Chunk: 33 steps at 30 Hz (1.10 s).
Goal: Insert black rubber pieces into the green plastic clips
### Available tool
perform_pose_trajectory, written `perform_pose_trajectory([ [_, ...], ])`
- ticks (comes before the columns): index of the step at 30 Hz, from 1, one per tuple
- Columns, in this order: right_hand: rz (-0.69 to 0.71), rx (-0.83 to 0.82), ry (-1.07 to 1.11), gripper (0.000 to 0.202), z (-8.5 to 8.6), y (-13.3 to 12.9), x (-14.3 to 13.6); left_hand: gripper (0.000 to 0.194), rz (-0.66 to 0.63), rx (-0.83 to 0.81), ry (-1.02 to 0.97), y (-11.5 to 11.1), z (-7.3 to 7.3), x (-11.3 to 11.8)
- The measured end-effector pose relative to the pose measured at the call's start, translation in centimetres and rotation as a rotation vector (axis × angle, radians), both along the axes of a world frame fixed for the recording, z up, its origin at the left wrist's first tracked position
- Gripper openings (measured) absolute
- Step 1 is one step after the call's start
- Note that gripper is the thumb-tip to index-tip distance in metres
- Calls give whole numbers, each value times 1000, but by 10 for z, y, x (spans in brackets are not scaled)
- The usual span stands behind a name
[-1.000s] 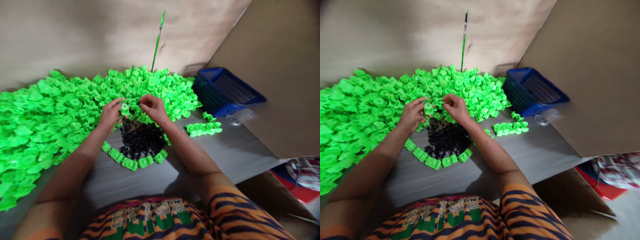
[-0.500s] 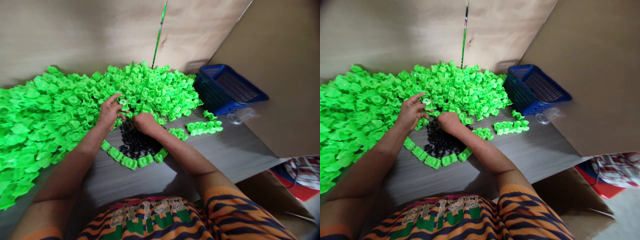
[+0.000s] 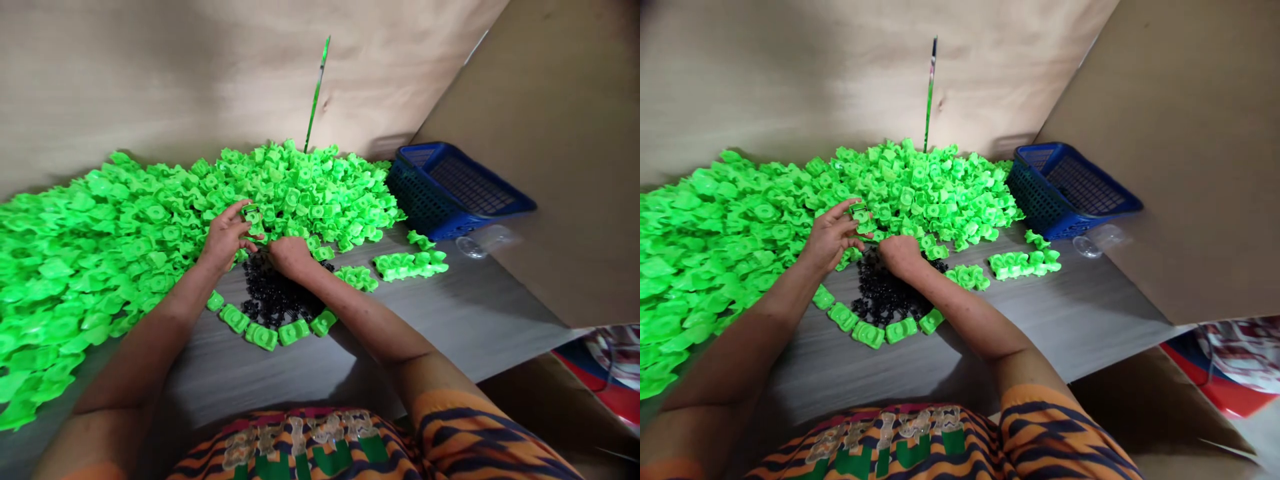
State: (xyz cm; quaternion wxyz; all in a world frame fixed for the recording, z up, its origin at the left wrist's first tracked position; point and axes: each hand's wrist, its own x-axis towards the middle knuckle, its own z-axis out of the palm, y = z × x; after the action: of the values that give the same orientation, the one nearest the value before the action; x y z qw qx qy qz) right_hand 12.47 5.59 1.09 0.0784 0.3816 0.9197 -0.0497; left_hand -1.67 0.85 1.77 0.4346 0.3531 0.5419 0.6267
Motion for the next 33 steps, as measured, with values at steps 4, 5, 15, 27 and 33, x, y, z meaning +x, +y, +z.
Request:
perform_pose_trajectory([
  [4,-20,15,-19,39,10,3,7,65,29,-2,-24,0,3,1],
  [5,-29,29,-12,37,16,4,12,64,36,2,-26,0,3,0],
  [15,7,9,514,23,43,4,35,48,-66,57,-55,-4,6,1],
  [27,-26,80,478,24,37,-3,29,52,-144,54,-30,-9,10,5],
  [33,-22,90,483,25,35,-1,29,60,-239,110,-12,-9,10,0],
])
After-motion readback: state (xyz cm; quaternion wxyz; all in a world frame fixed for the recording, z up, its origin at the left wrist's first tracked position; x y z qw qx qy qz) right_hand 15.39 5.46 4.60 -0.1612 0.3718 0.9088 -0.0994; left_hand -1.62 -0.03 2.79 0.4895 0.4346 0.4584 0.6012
